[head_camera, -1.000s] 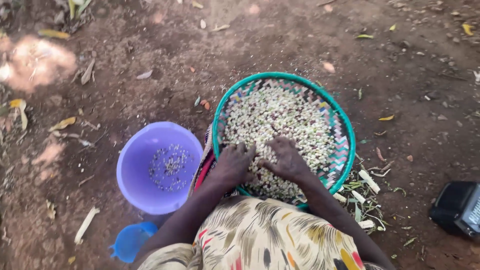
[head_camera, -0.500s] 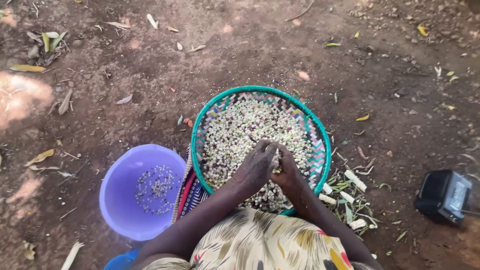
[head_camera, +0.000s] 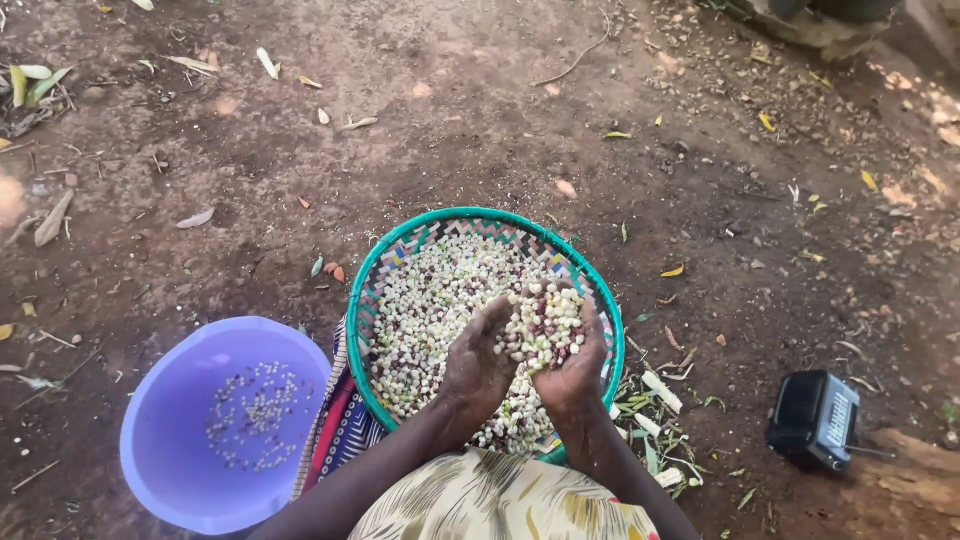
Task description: Winnowing and manually sorting seeds in a woven basket to remove debris and impurities.
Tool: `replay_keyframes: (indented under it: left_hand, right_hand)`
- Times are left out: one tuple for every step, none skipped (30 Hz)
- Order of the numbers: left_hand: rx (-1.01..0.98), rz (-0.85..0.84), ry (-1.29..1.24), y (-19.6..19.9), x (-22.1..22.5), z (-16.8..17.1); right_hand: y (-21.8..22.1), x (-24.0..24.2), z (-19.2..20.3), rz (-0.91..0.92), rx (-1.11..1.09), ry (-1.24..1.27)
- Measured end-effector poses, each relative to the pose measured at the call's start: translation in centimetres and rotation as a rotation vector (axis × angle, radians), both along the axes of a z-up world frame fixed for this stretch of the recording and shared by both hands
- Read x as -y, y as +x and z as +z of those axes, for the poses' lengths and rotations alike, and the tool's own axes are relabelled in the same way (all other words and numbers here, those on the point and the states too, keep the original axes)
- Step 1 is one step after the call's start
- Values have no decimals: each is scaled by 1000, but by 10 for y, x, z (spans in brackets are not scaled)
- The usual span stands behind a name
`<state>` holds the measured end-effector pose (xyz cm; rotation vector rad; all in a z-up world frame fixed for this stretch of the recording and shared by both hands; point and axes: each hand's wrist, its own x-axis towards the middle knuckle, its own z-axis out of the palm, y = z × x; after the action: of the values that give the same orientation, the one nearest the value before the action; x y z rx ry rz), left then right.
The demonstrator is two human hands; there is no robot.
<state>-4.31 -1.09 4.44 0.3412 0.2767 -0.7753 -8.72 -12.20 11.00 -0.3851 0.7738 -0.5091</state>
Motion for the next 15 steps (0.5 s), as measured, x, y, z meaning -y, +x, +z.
replay_keyframes:
  left_hand:
    - [-71,18,-64,0,0,0]
    - [-142,36,-128,0,-1,-1]
    - [-145,44,-129,1,-1,4]
    - [-161,35,-174,3,0,9]
    - [-177,25,-214,4,-2,14]
    - [-180,32,-210,7,-1,10]
    - [-156,17,-238,7,-1,4]
    - [-132,1,-267,7,-1,-2]
    - [-143,5,-258,7,-1,-4]
    - [-154,-3,-285,8,0,-5]
    - [-155,-12,-315,11,1,-7]
    - [-158,-9,-311,10,1,-11]
    - [-156,-5,-305,9,0,-13]
    - [-153,-2,-299,8,-1,-15]
    - [-153,1,-293,8,-5,-11]
  right_hand:
    - [-1,-7,11,31,69,-129]
    - [-1,-14,21,64,139,-258]
    - [-2,-19,27,73,138,-258]
    - [-2,-24,33,93,209,-392]
    - [-3,-31,38,112,280,-520]
    - [-1,-36,41,118,279,-514]
    - [-2,-41,41,124,370,-523]
    - [-3,-45,41,130,462,-531]
    - [-3,-46,41,132,451,-521]
    - [-2,-46,41,154,446,-612]
    - [1,-46,39,176,449,-708]
    - [2,-40,31,177,447,-703]
    - [4,-35,24,161,463,-785]
    - [5,-30,18,145,479,-867]
    - [6,-25,12,146,479,-859]
